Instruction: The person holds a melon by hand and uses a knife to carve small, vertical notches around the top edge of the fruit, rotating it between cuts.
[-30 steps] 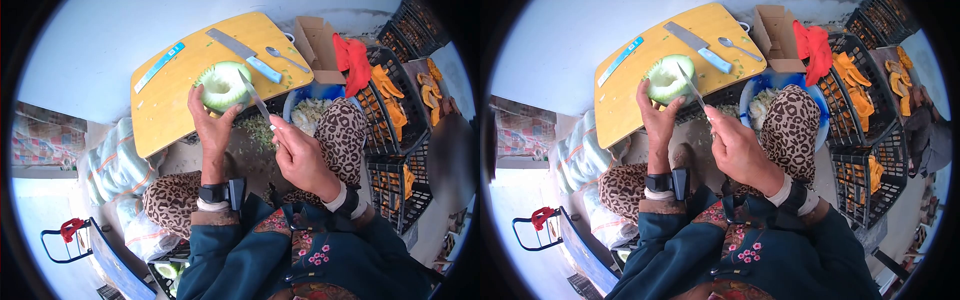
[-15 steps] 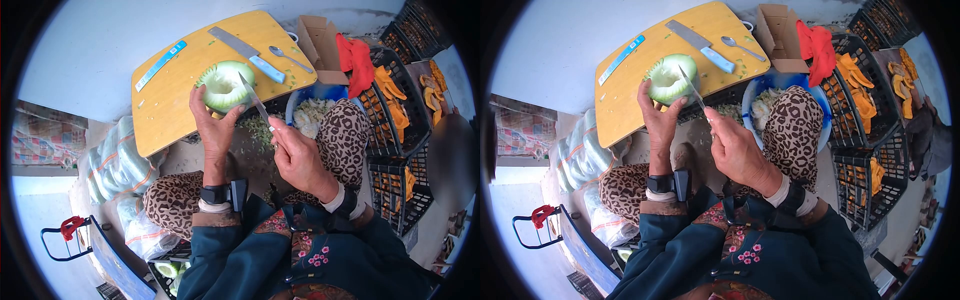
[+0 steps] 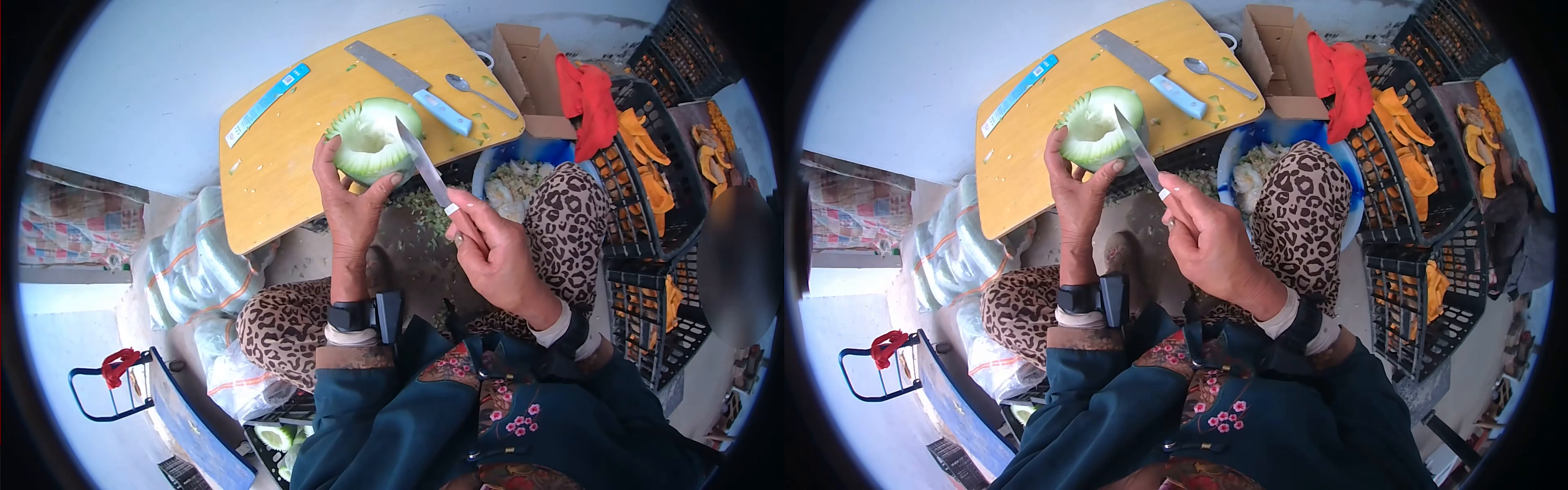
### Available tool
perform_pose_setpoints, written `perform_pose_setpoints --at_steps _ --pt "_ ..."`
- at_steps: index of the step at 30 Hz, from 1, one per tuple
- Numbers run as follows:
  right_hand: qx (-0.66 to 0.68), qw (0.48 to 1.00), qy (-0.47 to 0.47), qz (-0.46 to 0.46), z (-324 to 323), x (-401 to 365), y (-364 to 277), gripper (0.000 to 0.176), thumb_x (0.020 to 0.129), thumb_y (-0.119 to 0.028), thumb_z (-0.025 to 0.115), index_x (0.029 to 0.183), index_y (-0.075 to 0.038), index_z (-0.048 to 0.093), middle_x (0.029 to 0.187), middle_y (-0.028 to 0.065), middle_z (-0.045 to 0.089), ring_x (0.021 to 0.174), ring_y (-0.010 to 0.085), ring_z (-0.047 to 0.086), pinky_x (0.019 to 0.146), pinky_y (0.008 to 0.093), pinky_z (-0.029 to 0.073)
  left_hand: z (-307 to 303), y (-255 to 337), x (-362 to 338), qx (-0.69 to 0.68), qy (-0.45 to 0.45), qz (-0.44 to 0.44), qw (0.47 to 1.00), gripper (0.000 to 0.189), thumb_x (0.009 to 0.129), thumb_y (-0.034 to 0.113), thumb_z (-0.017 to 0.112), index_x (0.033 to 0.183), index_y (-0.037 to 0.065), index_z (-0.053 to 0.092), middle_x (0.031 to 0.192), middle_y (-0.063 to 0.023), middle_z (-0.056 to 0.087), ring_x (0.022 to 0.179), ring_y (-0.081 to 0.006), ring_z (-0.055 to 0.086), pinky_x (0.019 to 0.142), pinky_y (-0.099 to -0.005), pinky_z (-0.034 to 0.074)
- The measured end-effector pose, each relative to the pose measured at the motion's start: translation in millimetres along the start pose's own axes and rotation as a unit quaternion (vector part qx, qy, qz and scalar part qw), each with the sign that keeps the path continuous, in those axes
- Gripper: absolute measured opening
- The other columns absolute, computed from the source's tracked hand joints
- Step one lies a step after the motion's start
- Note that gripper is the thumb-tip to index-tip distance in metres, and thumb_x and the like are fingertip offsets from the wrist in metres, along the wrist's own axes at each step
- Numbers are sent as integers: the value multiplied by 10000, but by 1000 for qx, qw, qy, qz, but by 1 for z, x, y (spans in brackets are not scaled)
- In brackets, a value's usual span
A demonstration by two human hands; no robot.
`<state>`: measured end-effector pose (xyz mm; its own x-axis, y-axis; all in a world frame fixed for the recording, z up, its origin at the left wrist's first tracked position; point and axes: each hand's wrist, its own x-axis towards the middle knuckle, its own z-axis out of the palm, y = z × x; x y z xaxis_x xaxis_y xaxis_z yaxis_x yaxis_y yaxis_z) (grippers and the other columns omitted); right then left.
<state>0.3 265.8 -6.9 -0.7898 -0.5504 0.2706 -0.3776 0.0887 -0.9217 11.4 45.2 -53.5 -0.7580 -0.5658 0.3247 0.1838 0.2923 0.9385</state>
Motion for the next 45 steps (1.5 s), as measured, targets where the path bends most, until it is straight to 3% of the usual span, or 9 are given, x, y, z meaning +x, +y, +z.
perform_pose_setpoints --at_steps 6,9,12,24,30,36,45 --pt "32 999 -10 1 -4 2 1 508 839 99 536 1341 22 520 905 144 664 824 214 689 763 322 553 -3 -1 0 -30 -14 -9 999 943 652 71 905 1419 86 357 1546 -128 265 1368 -272 406 1102 -458 432" --pt "49 999 -9 -6 -3 0 4 544 855 144 487 1385 21 487 731 -1 451 744 96 526 781 276 501 -3 -1 1 -35 -19 -16 999 940 659 78 903 1421 87 352 1548 -127 263 1369 -271 406 1108 -456 425" --pt "37 999 -9 1 -6 1 2 504 841 88 538 1340 19 521 947 170 680 846 236 706 762 333 562 -4 0 0 -38 -21 -21 999 940 662 83 902 1423 88 350 1548 -128 262 1369 -271 405 1108 -454 425" --pt "9 1000 -22 7 -10 1 -2 486 849 78 543 1332 26 522 982 206 687 880 268 715 781 336 563 -5 -1 0 -33 -21 -21 999 950 653 98 910 1420 86 349 1553 -131 250 1377 -273 397 1107 -461 424" --pt "-16 1000 17 -11 4 4 -8 455 861 74 553 1314 43 521 1038 239 674 914 323 702 789 376 562 -3 1 0 -20 -24 -3 1000 938 644 94 913 1404 84 363 1542 -128 261 1373 -277 401 1106 -453 428" --pt "-51 996 46 -65 14 24 3 436 858 79 556 1293 50 527 1010 242 661 878 373 676 754 417 550 1 8 -1 29 -38 29 998 943 626 63 916 1393 84 367 1535 -125 268 1365 -273 407 1084 -437 456" --pt "-25 997 26 -72 12 22 6 467 846 82 549 1311 54 518 964 230 655 839 370 666 741 423 542 -4 3 0 -17 -46 10 999 938 629 30 904 1394 85 363 1524 -119 282 1363 -272 407 1078 -436 464"
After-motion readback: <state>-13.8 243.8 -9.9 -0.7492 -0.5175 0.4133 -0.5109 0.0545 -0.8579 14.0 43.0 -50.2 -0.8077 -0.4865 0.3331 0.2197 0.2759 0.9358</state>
